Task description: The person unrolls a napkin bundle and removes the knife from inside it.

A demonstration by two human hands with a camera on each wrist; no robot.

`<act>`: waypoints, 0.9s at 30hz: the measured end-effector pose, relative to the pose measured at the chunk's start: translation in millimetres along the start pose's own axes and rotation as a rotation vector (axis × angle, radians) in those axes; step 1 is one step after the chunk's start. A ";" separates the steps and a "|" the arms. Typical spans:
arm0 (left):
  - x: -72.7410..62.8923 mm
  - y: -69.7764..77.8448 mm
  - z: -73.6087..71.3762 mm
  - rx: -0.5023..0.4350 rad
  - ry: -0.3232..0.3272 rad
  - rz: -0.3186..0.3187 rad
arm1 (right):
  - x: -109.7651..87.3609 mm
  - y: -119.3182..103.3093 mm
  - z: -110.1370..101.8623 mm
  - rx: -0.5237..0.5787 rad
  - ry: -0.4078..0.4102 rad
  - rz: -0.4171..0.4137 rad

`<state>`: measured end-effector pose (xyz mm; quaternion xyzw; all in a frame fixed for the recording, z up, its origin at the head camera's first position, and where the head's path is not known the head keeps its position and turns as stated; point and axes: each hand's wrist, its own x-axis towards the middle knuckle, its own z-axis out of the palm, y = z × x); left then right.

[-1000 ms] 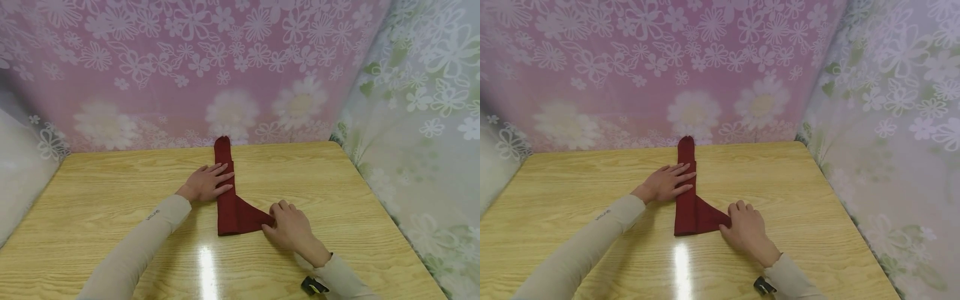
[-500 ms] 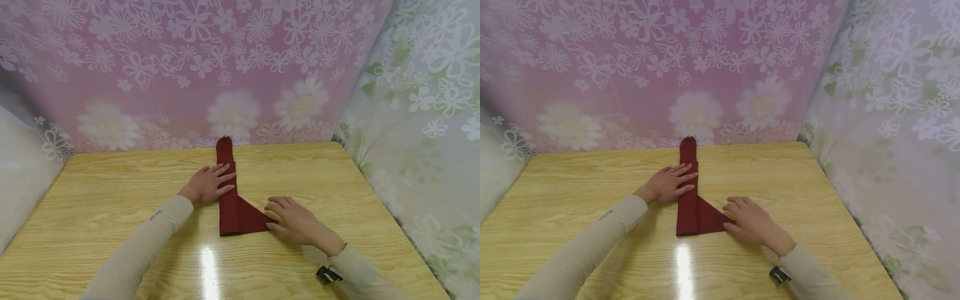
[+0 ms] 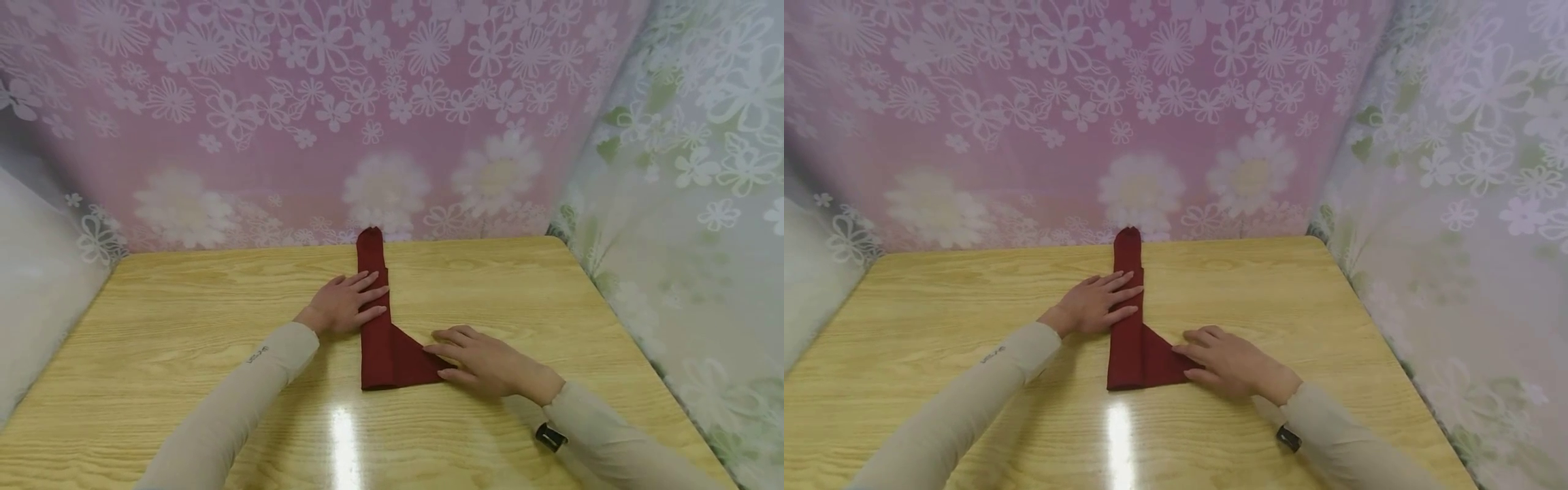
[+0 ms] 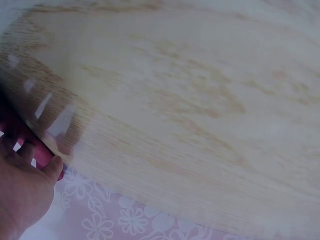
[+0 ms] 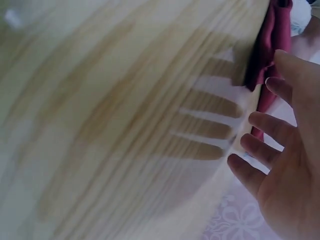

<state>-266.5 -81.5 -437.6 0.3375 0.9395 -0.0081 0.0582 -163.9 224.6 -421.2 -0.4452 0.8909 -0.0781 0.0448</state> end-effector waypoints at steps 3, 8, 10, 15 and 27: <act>-0.4 0.3 0.3 -0.003 0.003 0.000 | 0.9 3.0 2.0 -0.011 -0.001 -0.017; -0.9 0.4 0.6 -0.006 0.009 -0.001 | 3.2 4.4 2.9 -0.017 -0.011 -0.037; -1.2 0.4 0.6 -0.012 0.012 -0.001 | 3.9 4.7 3.3 -0.021 -0.014 -0.041; -2.0 -0.1 -0.3 -0.021 0.015 0.001 | 3.6 5.0 2.8 -0.014 -0.039 -0.031; -1.5 0.4 0.3 -0.012 0.014 -0.001 | 2.1 4.6 4.0 0.038 -0.068 0.010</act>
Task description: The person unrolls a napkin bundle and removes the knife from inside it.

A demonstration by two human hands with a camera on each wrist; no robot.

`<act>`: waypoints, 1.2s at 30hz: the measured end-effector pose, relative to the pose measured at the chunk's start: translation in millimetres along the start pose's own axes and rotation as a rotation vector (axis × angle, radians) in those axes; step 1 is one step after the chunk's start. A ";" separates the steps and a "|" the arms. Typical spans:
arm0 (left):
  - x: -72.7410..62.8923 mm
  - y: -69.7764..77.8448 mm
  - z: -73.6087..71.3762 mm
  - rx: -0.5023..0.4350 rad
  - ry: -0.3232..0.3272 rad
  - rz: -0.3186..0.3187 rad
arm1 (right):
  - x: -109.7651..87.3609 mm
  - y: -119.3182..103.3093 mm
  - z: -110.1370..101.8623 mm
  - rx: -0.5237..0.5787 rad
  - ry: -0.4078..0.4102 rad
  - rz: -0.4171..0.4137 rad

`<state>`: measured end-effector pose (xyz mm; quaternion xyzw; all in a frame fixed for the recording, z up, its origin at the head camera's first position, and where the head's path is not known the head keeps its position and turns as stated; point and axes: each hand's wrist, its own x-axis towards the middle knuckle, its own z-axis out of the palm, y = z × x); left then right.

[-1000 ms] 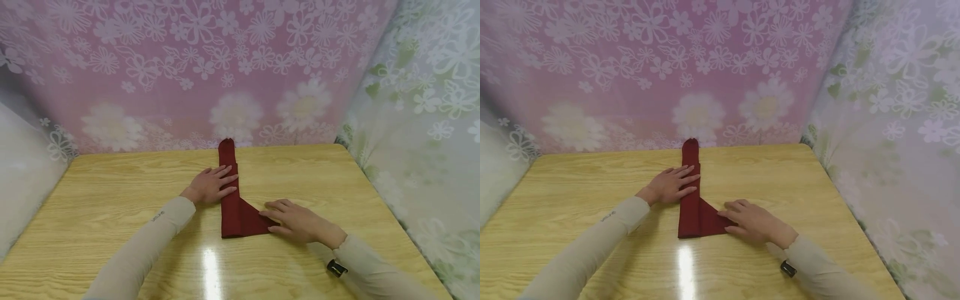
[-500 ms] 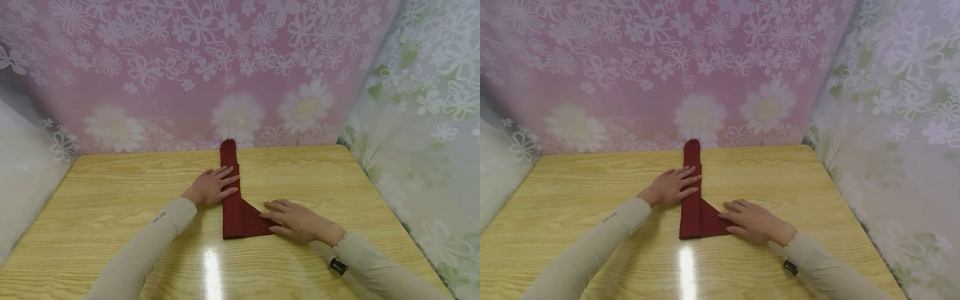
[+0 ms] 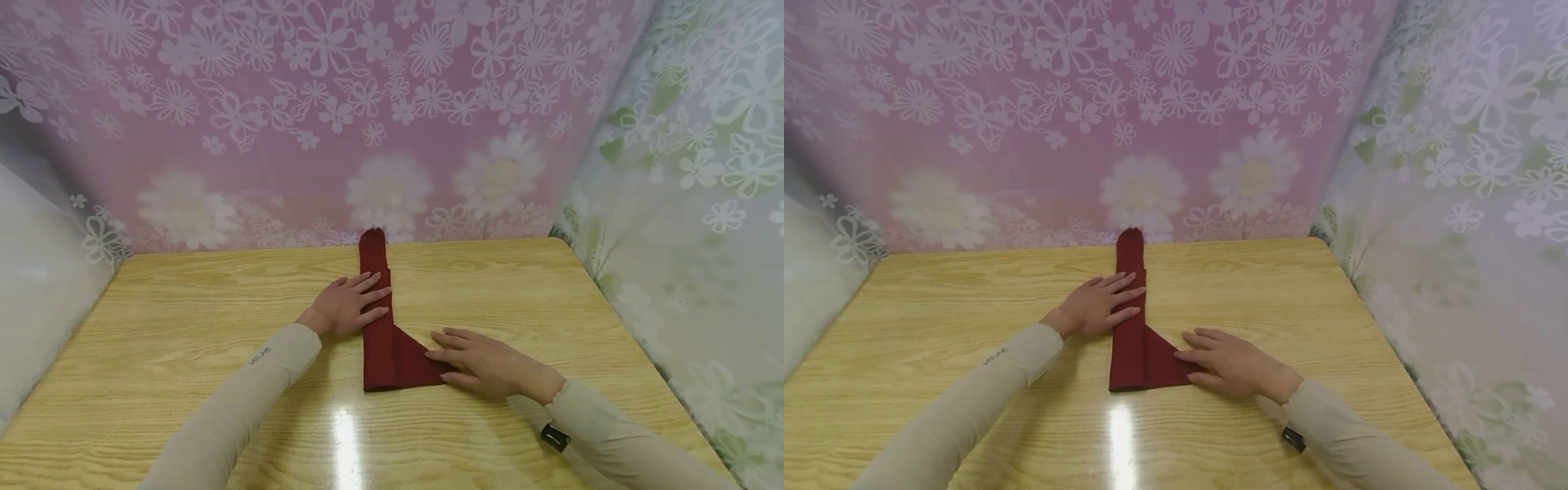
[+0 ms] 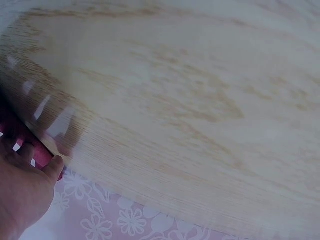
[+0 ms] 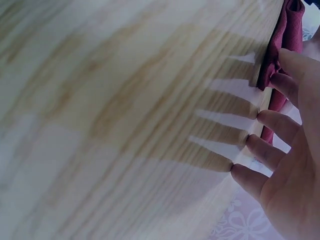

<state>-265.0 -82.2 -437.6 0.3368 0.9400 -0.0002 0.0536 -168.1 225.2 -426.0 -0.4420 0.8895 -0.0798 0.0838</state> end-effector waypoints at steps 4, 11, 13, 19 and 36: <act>-0.4 1.0 -0.7 0.001 0.005 -0.002 | 0.9 -1.5 1.0 -0.047 0.031 0.001; -0.6 2.3 0.9 -0.004 -0.002 -0.004 | 2.6 -3.6 3.8 -0.118 0.081 0.003; -1.1 2.1 2.1 -0.002 -0.003 -0.006 | 3.1 -3.8 5.4 -0.126 0.085 0.000; -1.8 1.4 3.9 0.002 -0.003 -0.015 | 4.3 -3.8 9.0 -0.087 0.090 -0.034; -0.7 -0.5 1.3 0.015 -0.009 -0.021 | 2.8 -0.6 13.5 -0.038 0.118 -0.070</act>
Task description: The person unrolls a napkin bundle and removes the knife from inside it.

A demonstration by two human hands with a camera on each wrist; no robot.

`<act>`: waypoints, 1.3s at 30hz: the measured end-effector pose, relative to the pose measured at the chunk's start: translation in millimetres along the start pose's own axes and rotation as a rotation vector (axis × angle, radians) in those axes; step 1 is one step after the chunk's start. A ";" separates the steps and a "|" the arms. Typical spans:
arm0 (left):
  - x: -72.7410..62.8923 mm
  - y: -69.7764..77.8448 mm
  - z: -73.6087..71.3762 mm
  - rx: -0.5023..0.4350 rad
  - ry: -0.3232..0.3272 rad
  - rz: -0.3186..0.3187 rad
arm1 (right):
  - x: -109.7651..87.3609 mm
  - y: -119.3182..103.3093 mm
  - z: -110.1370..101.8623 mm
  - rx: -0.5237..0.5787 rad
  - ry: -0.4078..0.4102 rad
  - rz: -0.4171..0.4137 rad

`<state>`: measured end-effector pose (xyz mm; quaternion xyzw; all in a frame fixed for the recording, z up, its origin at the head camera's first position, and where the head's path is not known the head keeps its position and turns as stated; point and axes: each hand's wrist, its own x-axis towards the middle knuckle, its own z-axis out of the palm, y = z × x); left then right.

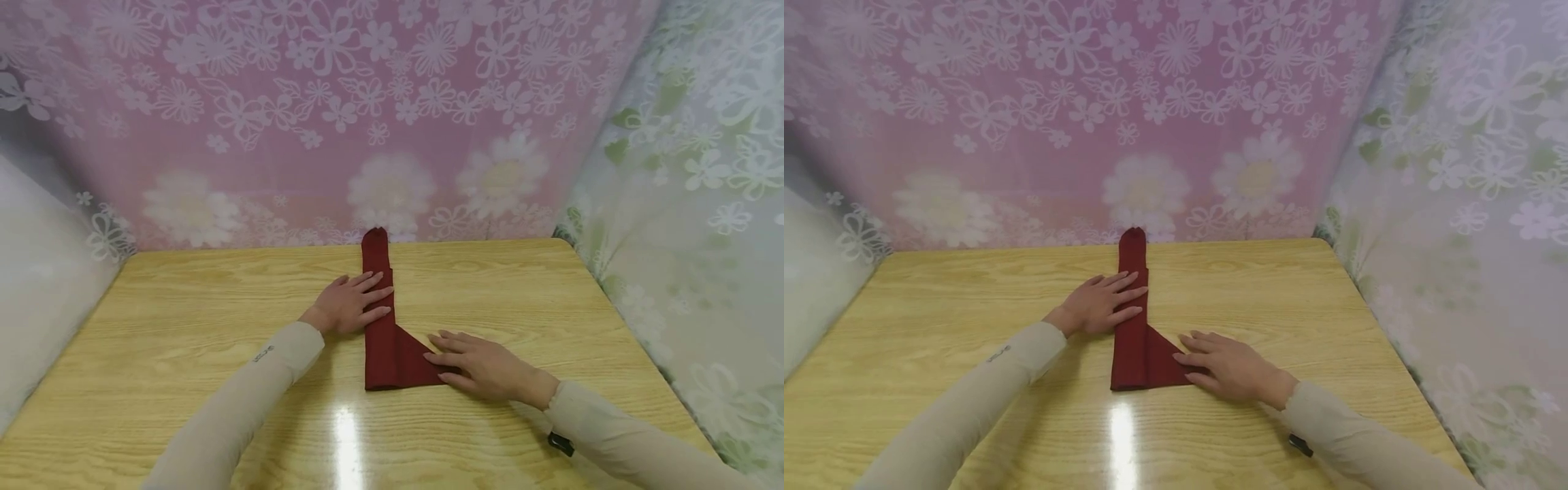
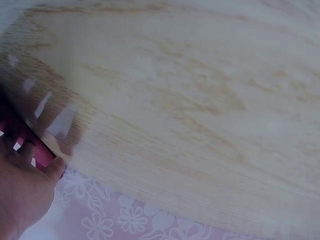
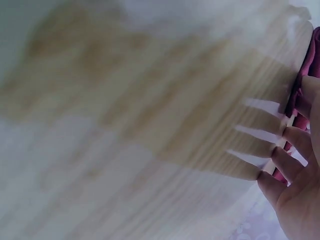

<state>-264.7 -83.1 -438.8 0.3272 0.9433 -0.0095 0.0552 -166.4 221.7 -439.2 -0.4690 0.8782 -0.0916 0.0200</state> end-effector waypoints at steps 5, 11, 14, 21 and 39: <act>1.3 -0.2 -1.3 0.006 -0.011 -0.001 | -2.3 2.3 2.9 -0.021 0.027 -0.026; 1.9 1.5 -4.1 0.052 -0.029 0.007 | -3.4 1.4 5.9 -0.027 0.037 -0.026; 1.1 3.8 -5.9 0.071 -0.015 0.016 | -4.2 0.7 5.2 -0.038 0.033 -0.021; -3.9 9.8 -8.8 0.164 0.044 -0.016 | -3.0 2.6 5.1 -0.077 0.026 -0.045; 0.8 40.5 -20.6 0.123 0.124 -0.072 | -3.6 4.2 6.0 -0.096 0.017 -0.044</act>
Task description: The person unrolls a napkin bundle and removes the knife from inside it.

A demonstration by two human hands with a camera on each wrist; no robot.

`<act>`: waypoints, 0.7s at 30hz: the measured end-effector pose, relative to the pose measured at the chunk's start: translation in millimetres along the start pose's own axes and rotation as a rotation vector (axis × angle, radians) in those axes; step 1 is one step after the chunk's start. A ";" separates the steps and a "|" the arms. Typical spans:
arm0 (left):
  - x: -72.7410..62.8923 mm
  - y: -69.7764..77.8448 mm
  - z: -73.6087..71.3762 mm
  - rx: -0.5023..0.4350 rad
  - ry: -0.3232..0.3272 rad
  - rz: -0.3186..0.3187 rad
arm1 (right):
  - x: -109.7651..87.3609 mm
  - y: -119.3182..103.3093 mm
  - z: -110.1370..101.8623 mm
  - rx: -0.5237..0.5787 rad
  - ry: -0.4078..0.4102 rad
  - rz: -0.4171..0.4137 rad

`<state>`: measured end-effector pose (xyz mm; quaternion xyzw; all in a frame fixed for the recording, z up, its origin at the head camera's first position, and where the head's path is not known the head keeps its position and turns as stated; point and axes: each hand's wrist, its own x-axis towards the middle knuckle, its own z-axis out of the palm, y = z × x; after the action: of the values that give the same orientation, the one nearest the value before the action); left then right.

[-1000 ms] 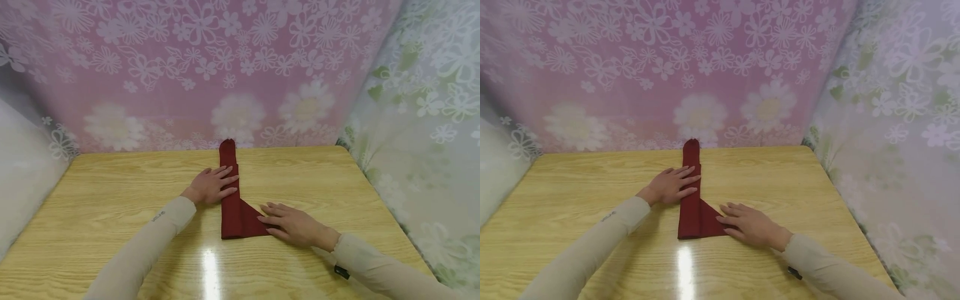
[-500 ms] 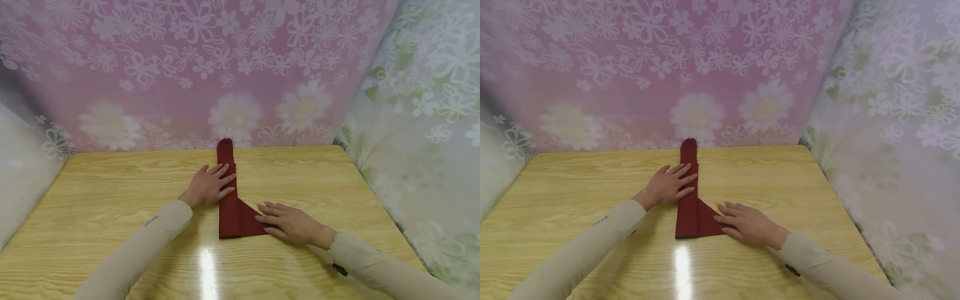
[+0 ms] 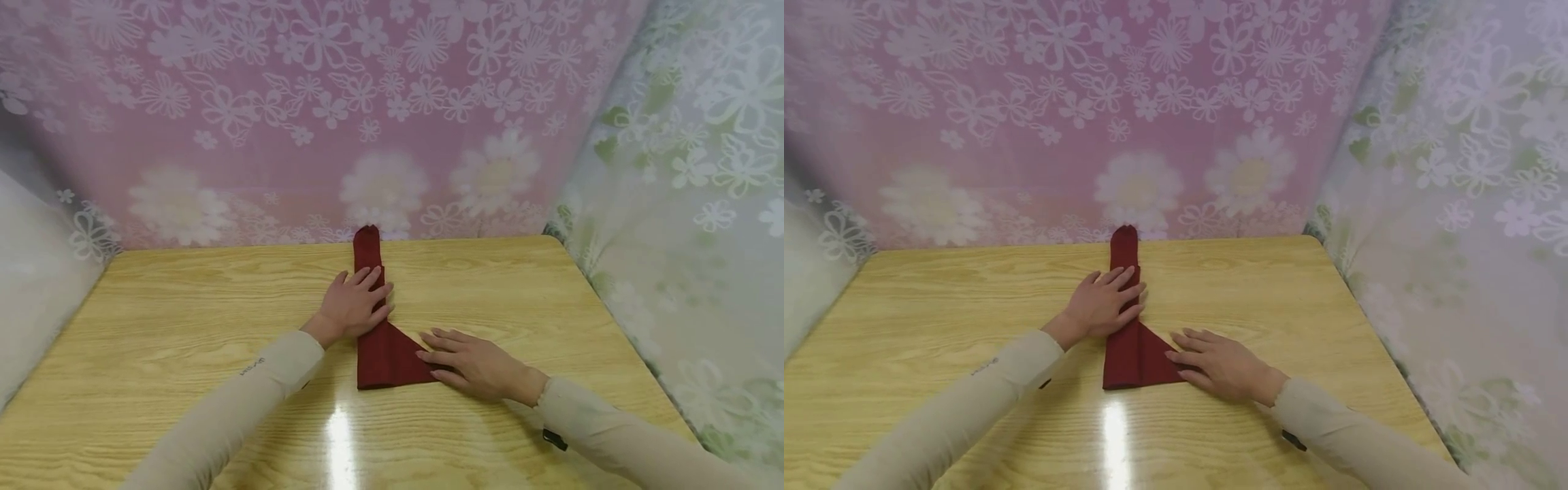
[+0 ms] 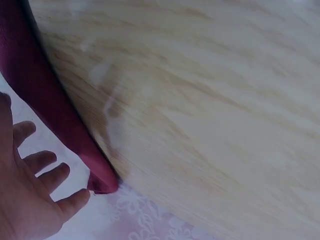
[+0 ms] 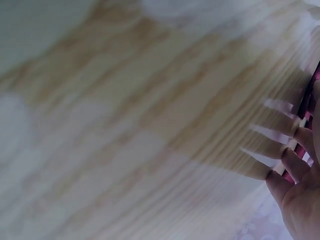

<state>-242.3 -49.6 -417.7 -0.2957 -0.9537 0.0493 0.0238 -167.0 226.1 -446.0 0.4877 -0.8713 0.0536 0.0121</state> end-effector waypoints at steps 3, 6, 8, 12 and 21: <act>2.4 6.1 -1.4 -0.001 0.009 -0.006 | 0.9 -0.7 -0.8 0.005 0.001 0.008; 4.6 10.4 -0.9 0.002 -0.003 -0.024 | 2.0 -2.2 -1.0 0.020 0.005 0.012; 5.8 12.6 0.1 0.008 -0.022 -0.047 | 2.3 -2.6 -0.4 0.026 0.005 0.012; 5.3 14.4 2.5 0.004 -0.049 -0.082 | 2.0 -3.0 0.0 0.035 0.005 0.021; 7.8 18.6 2.4 -0.014 -0.074 -0.094 | -1.2 -2.4 0.4 0.044 0.000 0.036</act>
<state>-238.4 -30.1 -422.0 -0.2488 -0.9671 0.0522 -0.0116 -164.4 225.8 -446.3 0.4722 -0.8785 0.0730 0.0005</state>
